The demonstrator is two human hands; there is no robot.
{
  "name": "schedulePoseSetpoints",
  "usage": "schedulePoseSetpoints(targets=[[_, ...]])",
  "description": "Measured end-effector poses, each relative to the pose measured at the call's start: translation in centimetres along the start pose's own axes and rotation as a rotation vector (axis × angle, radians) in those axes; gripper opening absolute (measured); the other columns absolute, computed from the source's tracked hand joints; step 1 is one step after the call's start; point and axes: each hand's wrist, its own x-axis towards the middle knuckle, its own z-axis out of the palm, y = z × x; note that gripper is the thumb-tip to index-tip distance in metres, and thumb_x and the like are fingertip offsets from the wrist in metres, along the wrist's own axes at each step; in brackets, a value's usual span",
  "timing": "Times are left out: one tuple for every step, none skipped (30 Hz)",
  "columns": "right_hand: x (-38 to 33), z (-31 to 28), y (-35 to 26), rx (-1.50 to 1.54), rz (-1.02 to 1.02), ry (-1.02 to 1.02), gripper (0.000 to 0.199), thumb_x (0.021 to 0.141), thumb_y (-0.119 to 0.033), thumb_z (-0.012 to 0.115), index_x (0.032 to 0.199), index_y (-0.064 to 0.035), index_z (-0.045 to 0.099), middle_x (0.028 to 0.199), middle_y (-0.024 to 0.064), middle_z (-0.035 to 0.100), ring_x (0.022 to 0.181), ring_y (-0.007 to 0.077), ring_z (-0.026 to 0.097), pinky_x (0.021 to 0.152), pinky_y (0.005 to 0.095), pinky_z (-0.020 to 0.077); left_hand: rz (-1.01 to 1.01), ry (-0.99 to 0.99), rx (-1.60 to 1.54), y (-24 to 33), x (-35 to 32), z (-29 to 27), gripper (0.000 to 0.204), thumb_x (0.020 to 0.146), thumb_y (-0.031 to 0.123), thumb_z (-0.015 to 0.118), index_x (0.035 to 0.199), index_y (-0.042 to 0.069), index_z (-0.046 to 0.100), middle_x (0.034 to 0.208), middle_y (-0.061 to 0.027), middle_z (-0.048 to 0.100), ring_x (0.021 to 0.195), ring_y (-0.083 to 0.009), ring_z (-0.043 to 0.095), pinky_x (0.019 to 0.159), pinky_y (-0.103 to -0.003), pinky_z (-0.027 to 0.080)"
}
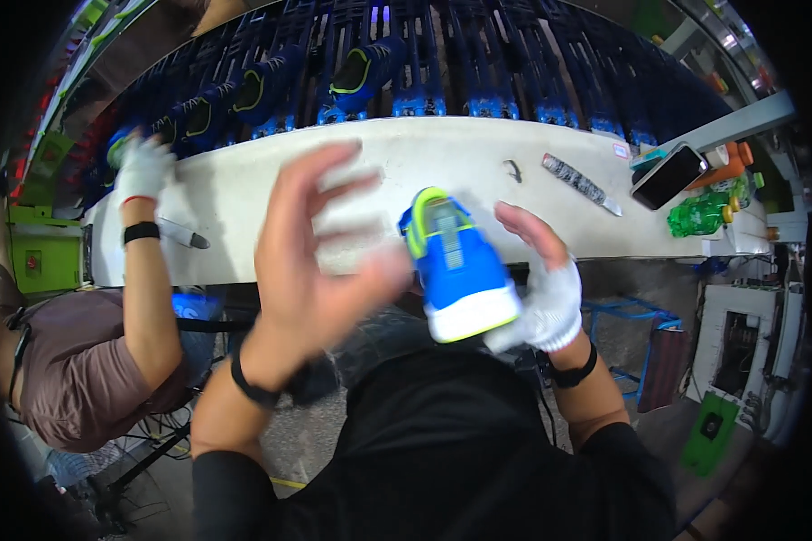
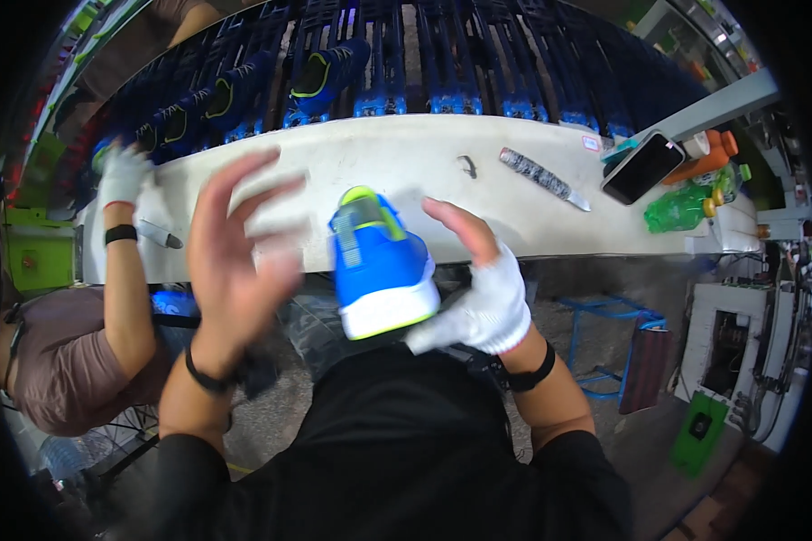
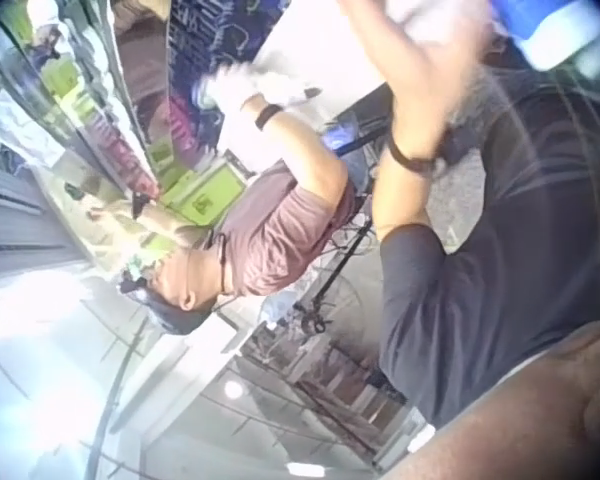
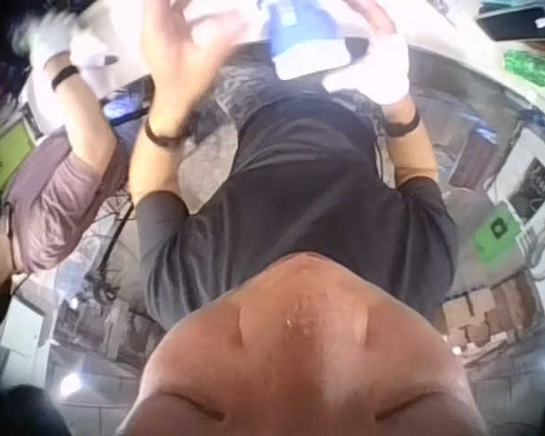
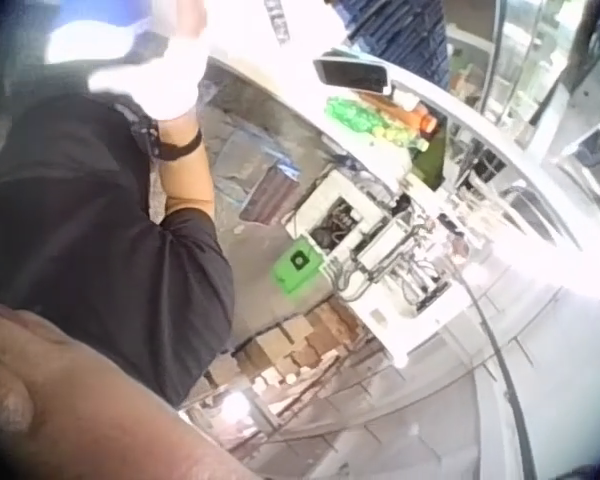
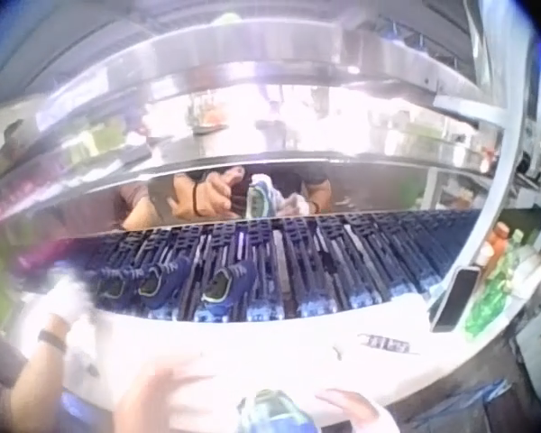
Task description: Applying soles to shoe uppers on a factory assembly line.
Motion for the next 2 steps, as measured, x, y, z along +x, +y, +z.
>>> schedulePoseSetpoints(targets=[[-0.95,0.32,-0.18,0.180,-0.021,0.053,0.134,0.061,-0.069,0.102,0.165,-0.0073,0.044,0.160,0.0213,0.058,0.147,0.0430,0.058,0.125,0.0517,0.0431,0.080,0.006,0.155,-2.63,2.45,-0.94,0.088,0.091,0.035,0.090,0.160,0.003,0.046,0.160,-0.0171,0.053,0.139,-0.0352,0.064,0.103,-0.044,0.061],[-1.86,1.02,-0.40,0.350,-0.033,0.116,0.137,0.065,-0.072,0.099,0.171,-0.0109,0.036,0.166,0.0214,0.052,0.151,0.0459,0.054,0.127,0.0561,0.0407,0.087,0.008,0.131,-2.65,2.58,-0.33,0.088,0.091,0.035,0.090,0.160,0.003,0.046,0.160,-0.0171,0.053,0.139,-0.0352,0.064,0.103,-0.044,0.061]])
